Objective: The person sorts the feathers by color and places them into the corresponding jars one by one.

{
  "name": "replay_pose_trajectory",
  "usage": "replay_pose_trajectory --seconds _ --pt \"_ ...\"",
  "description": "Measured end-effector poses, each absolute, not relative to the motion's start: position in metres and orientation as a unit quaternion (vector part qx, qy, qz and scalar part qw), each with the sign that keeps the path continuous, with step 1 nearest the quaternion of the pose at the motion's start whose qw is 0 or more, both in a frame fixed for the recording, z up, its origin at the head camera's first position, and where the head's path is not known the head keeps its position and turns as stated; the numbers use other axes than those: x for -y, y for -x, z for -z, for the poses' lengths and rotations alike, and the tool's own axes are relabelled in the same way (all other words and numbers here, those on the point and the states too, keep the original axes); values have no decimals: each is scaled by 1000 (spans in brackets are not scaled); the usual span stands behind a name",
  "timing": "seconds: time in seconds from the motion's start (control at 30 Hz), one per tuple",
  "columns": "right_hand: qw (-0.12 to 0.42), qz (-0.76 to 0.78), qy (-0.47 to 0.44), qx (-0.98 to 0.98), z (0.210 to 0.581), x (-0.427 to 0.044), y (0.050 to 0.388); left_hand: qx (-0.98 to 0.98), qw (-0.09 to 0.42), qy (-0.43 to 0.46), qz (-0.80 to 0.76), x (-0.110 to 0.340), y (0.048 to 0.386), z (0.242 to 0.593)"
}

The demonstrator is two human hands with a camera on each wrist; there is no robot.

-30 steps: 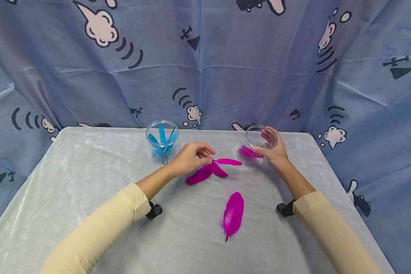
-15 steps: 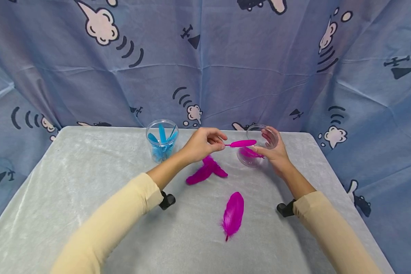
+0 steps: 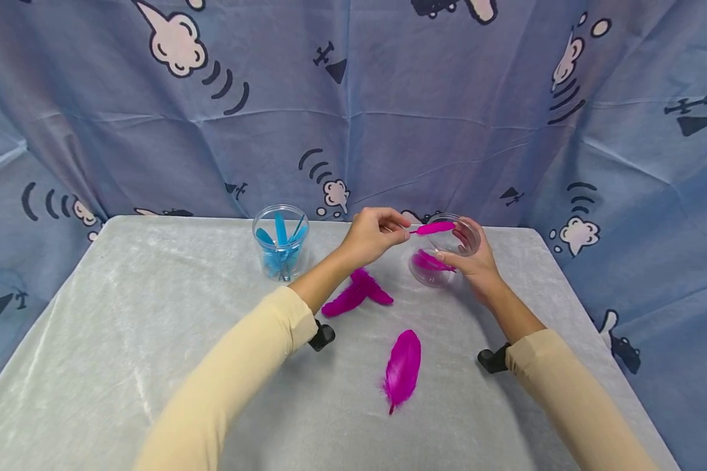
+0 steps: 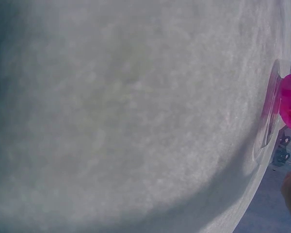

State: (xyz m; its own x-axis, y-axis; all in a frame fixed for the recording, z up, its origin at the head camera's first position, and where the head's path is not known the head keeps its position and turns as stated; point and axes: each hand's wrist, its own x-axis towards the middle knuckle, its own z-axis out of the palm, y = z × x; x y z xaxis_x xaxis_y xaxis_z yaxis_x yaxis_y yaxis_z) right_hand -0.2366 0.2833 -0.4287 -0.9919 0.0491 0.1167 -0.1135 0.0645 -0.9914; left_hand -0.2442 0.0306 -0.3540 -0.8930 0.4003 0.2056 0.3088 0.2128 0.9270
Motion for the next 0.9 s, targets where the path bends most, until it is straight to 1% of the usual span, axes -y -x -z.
replay_pose_trajectory --seconds 0.13,0.33,0.63,0.9 --pt "58 -677 -19 733 428 -284 237 -792 35 -216 -570 -42 245 351" --pt "51 -670 -17 740 428 -285 237 -813 41 -202 -545 -56 244 349" --pt "48 -676 -27 735 428 -284 235 -835 21 -156 -528 -78 241 345" --pt "48 -665 -23 745 429 -284 236 -845 24 -128 -518 -85 242 346"
